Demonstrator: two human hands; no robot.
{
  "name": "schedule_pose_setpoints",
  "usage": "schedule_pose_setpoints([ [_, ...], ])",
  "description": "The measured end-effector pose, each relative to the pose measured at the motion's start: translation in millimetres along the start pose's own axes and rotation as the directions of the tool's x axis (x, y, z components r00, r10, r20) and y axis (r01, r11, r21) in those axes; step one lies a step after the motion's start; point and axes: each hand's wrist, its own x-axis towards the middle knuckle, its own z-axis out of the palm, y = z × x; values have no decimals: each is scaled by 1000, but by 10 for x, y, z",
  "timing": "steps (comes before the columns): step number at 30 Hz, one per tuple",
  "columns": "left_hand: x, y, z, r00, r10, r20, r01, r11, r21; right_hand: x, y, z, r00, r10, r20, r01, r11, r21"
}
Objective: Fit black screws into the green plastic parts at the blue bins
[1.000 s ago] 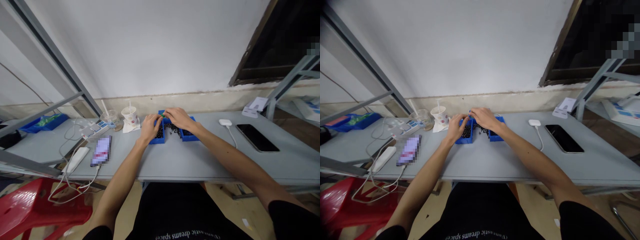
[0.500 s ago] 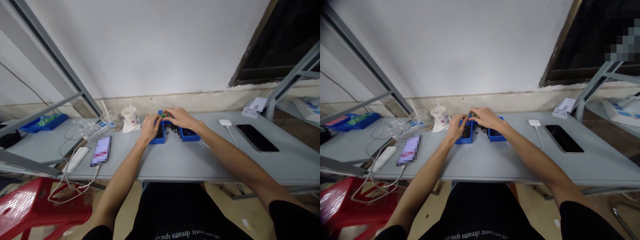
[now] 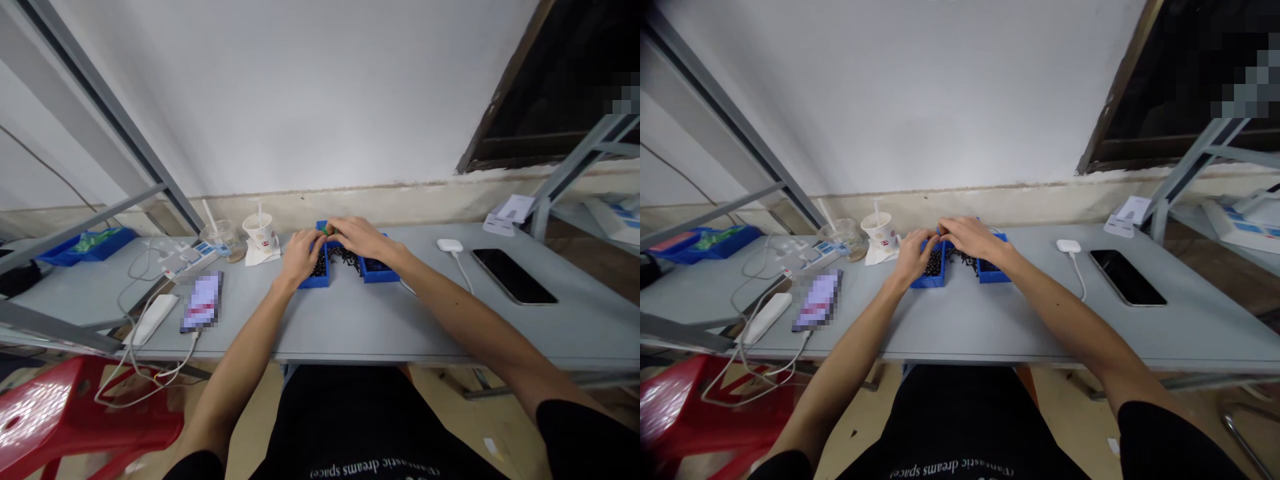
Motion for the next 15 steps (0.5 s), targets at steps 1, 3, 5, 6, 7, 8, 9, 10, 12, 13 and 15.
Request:
schedule_pose_setpoints([
  [1,-1,4,-1,1000,2,4,-2,1000,3,2,-3,-7,1000,-2,4,2,1000,-6],
  [3,-1,10,-3,1000,6,15,-7,1000,9,6,-10,-44,1000,-12,25,12,1000,-5],
  [5,-1,13,-3,1000,11,21,-11,1000,6,7,-5,-122,998,-14,68,14,1000,-9],
  [6,0,14,-3,1000,13,21,-13,1000,1,3,5,-179,996,-3,89,4,1000,-15],
  [7,0,15,-4,1000,14,18,-14,1000,-4,-6,24,-248,994,19,110,-16,1000,-25],
  [8,1,17,-6,1000,13,15,-13,1000,-9,-21,53,-327,992,54,118,-50,998,-37],
  [9,1,19,-8,1000,10,13,-9,1000,-13,-41,93,-414,988,93,122,-88,995,-44],
  [10,1,21,-11,1000,5,12,-5,1000,-17,-65,142,-504,982,134,132,-129,991,-44],
  [12,-1,25,-16,1000,0,17,1,1000,-22,-123,262,-673,968,211,138,-207,977,-46],
  [13,-3,26,-17,1000,0,18,0,1000,-25,-151,326,-742,964,237,121,-231,971,-61],
  [15,-8,24,-17,1000,8,15,-8,1000,-27,-193,442,-824,949,288,130,-277,956,-98],
])
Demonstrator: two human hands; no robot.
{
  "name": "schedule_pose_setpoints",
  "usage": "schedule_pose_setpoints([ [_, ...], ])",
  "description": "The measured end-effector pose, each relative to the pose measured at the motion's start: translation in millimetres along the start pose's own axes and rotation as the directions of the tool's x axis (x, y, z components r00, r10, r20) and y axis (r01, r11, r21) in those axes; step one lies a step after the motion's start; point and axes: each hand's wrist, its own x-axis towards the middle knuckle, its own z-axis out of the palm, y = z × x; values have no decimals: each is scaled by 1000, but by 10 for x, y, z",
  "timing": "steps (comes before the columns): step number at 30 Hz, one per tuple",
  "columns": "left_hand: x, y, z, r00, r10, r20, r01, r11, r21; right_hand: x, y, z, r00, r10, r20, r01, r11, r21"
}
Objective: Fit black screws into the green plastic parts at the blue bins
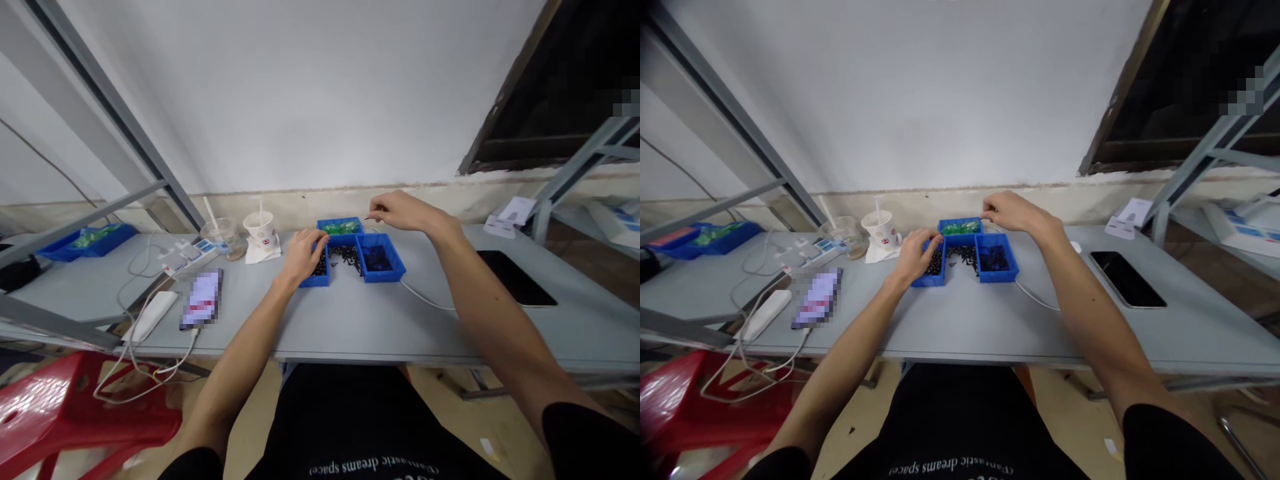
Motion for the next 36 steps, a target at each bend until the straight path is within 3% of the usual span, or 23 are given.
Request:
schedule_pose_setpoints([
  [5,-4,-8,3,1000,9,-8,-9,1000,-1,90,32,168,999,-18,43,20,999,-40],
  [9,5,-7,7,1000,13,-1,-13,1000,-3,197,-211,544,982,-136,129,145,988,-57],
  [13,12,-5,9,1000,14,-9,-14,1000,-7,240,-419,955,954,-169,249,190,980,-64],
  [19,13,7,-1,1000,-1,-4,1,1000,16,239,-458,1313,944,-190,270,231,964,-130],
  [25,10,4,-2,1000,8,-3,-8,1000,14,219,-464,1202,944,-176,279,212,972,-105],
  [30,13,29,-24,1000,11,-18,-12,999,-42,253,-439,873,960,-248,128,213,947,241],
  [36,17,24,-25,997,74,23,-72,995,-63,263,-378,633,959,-268,-88,268,770,579],
])
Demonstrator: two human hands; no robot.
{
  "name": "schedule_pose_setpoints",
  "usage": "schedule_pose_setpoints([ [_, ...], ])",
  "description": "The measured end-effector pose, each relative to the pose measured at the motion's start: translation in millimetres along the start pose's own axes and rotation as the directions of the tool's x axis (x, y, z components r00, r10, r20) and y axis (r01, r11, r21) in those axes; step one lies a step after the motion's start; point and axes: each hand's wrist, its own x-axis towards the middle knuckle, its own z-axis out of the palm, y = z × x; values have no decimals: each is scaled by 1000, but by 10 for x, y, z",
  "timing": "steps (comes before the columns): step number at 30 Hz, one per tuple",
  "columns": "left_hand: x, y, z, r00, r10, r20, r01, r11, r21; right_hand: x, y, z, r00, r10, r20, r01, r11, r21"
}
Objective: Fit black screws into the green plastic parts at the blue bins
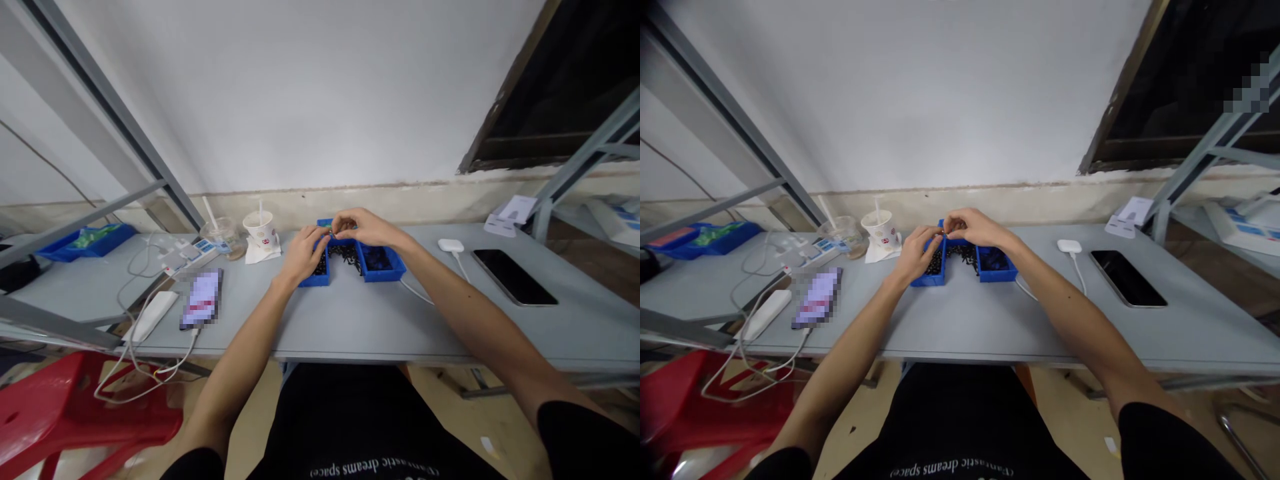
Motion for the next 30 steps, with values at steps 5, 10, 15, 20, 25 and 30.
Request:
schedule_pose_setpoints([
  [5,-4,2,6,999,23,40,-23,1000,-5,3,47,15,999,-3,-36,7,995,97],
  [10,-14,7,4,997,-73,11,73,997,-22,-2,44,25,1000,8,4,-9,993,120],
  [15,-16,-7,6,998,-64,21,65,997,-43,0,33,66,999,43,25,-46,987,152],
  [20,-10,-15,-7,997,-72,-6,72,997,14,-16,-43,113,996,5,-84,-4,1000,14],
  [25,-6,-2,-8,994,-100,-40,100,995,21,-37,-162,142,991,-58,-121,41,989,-140],
  [30,-7,8,-18,996,-89,5,89,996,11,-32,-218,186,987,-71,-144,29,960,-280],
])
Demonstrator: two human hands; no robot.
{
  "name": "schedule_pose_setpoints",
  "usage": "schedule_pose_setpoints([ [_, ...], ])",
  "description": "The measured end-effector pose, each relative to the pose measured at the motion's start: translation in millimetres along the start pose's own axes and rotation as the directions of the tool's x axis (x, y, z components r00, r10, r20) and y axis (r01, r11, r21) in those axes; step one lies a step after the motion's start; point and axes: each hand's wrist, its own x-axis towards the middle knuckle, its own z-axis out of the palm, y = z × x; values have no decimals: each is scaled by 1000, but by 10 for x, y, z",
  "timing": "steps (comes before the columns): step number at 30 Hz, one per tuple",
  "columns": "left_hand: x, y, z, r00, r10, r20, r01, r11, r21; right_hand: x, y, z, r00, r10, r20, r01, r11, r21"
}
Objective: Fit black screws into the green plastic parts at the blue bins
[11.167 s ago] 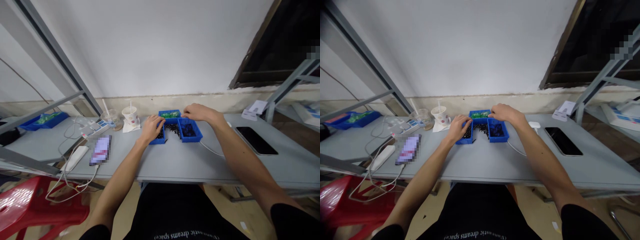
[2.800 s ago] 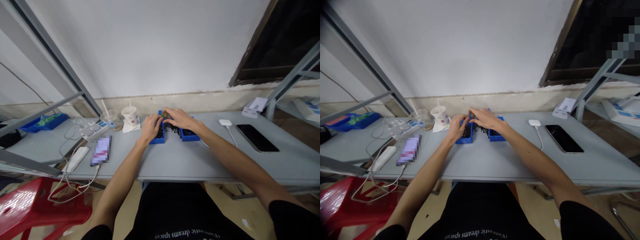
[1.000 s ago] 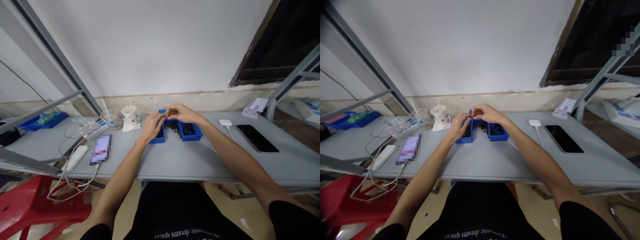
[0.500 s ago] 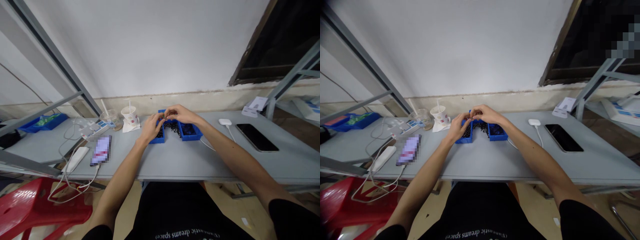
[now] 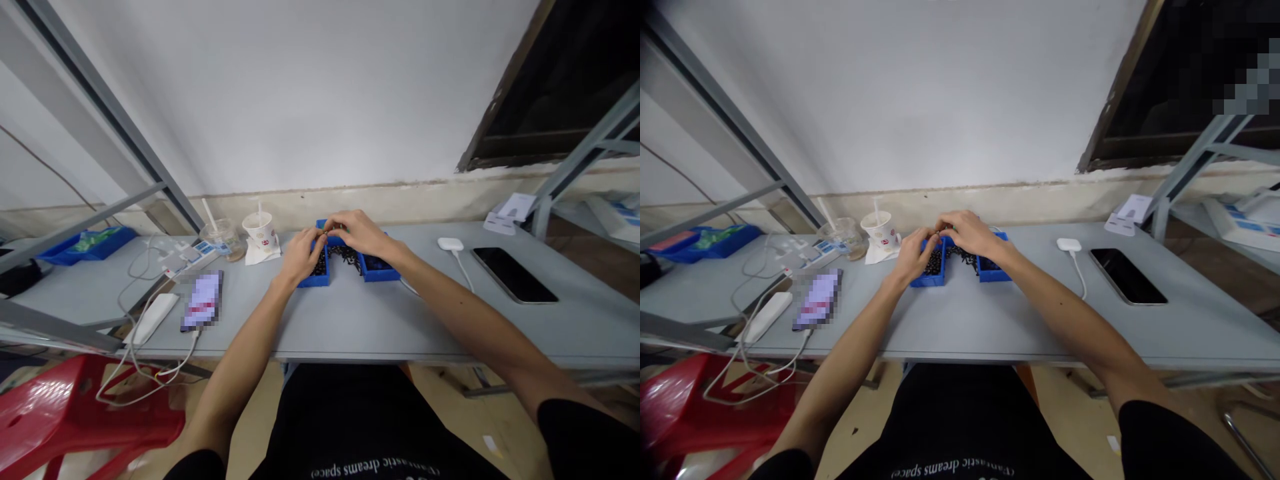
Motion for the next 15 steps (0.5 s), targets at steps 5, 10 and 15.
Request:
schedule_pose_setpoints([
  [5,-4,-23,-4,1000,20,-15,-20,999,-25,-5,-6,7,1000,-7,19,7,1000,-26],
  [10,1,-56,8,999,14,-35,-15,1000,-25,-1,12,48,996,26,91,-18,996,-90],
  [15,16,-57,16,998,-25,-50,25,1000,3,-11,32,82,995,45,95,-28,984,-173],
])
